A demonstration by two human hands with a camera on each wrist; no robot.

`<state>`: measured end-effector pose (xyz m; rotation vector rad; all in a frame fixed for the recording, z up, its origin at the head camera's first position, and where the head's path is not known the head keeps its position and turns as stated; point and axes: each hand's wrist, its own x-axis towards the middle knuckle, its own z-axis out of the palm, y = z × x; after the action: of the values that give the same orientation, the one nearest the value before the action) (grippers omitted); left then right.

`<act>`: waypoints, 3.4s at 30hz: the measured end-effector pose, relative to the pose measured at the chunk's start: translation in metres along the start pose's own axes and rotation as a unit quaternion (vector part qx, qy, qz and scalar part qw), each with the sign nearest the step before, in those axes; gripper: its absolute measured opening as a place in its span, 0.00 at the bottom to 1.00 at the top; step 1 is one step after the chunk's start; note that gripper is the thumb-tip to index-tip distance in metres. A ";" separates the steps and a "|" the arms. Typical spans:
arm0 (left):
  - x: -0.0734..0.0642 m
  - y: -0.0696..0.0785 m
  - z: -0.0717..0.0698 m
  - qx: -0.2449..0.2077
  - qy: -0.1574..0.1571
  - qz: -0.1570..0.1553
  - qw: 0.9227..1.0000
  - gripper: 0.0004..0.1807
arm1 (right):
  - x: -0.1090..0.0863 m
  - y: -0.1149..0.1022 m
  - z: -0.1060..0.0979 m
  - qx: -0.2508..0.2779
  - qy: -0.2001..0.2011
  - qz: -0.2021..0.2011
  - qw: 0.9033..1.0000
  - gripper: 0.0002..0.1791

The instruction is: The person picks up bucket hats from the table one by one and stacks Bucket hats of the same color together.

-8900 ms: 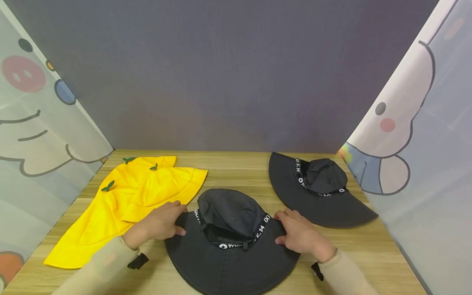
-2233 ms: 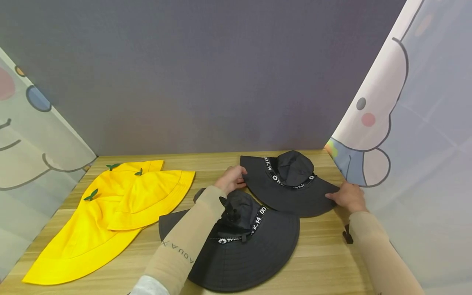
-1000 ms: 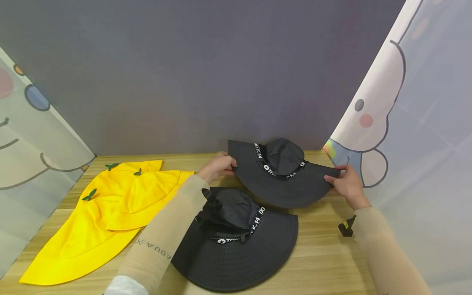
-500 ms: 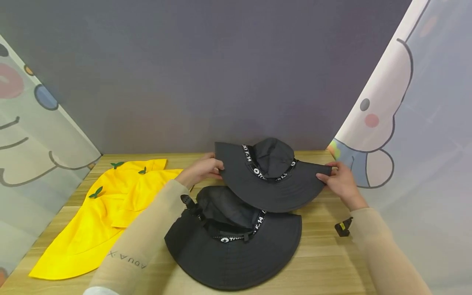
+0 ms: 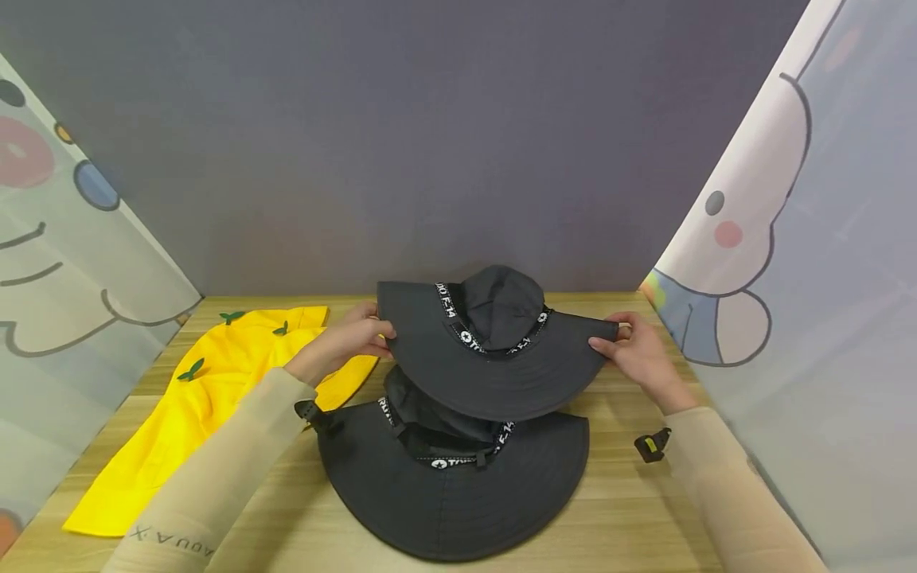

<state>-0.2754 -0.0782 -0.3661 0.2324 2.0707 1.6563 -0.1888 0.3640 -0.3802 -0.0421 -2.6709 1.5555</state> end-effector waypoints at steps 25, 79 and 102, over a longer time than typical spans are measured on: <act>-0.066 -0.036 -0.028 0.010 -0.001 -0.009 1.000 0.30 | -0.015 -0.019 0.020 0.044 -0.123 0.004 0.991 0.35; -0.096 -0.074 -0.014 0.284 0.151 0.099 0.942 0.20 | -0.048 -0.008 0.049 -0.198 -0.176 -0.094 0.960 0.27; -0.110 -0.070 0.000 0.460 0.077 0.125 0.875 0.16 | -0.053 -0.007 0.075 -0.258 -0.159 -0.159 0.940 0.20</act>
<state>-0.1680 -0.1423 -0.4048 0.7121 2.9117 0.6681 -0.1398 0.2929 -0.4128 0.6369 -3.0501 0.7983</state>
